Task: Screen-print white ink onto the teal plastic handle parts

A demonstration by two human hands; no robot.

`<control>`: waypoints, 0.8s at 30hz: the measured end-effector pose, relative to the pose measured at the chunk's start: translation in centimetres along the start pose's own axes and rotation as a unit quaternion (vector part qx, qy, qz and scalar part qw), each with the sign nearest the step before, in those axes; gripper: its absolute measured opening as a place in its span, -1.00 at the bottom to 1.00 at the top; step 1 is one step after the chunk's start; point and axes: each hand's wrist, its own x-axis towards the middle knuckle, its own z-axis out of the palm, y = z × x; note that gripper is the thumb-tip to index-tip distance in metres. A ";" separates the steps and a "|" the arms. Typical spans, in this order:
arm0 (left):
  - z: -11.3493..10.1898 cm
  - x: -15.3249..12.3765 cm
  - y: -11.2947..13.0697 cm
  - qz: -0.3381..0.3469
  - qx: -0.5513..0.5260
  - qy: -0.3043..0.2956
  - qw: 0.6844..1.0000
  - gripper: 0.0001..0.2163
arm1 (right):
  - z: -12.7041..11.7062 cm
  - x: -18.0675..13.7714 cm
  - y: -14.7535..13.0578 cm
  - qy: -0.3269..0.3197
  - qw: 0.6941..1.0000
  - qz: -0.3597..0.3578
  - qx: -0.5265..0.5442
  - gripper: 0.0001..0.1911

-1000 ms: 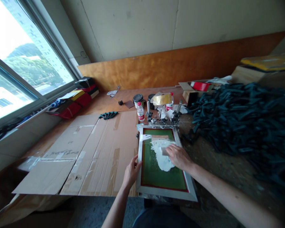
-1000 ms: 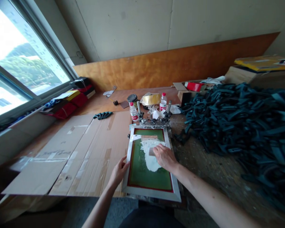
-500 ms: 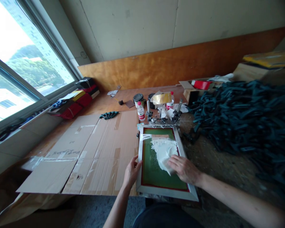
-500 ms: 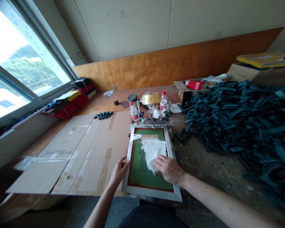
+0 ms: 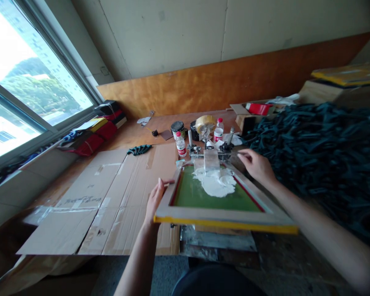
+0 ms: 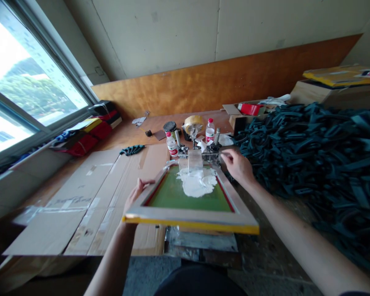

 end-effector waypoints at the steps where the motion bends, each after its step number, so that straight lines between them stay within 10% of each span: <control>1: 0.7 0.9 1.5 0.037 -0.014 0.007 0.999 -0.43 | 0.6 -1.1 1.2 -0.012 1.000 0.028 0.000 -0.64; 8: 4.2 4.3 6.1 0.119 -0.074 0.040 0.989 -0.48 | 8.3 -11.2 0.1 -0.158 0.980 -0.092 -0.075 -0.76; 11: 5.6 0.8 1.1 0.006 -0.068 0.043 0.997 -0.43 | 8.7 -13.0 -3.2 -0.147 0.985 -0.051 -0.082 -0.89; 14: 7.2 -4.3 -6.5 -0.282 -0.015 -0.150 0.948 -0.30 | 8.2 -15.1 -7.3 -0.082 0.996 -0.043 -0.008 -0.89; 17: 7.3 -6.6 -11.9 -0.316 -0.049 -0.107 0.941 -0.33 | 7.9 -16.5 -8.7 -0.088 0.977 -0.181 0.068 -0.92; 20: 4.2 -4.5 -13.3 -0.241 0.209 0.000 0.948 -0.33 | 6.2 -14.2 -3.1 -0.121 0.972 -0.196 0.058 -0.81; 24: -2.5 0.1 -12.5 -0.154 0.501 0.025 0.852 -0.45 | 1.8 -7.6 11.3 -0.040 0.990 0.131 -0.019 -0.70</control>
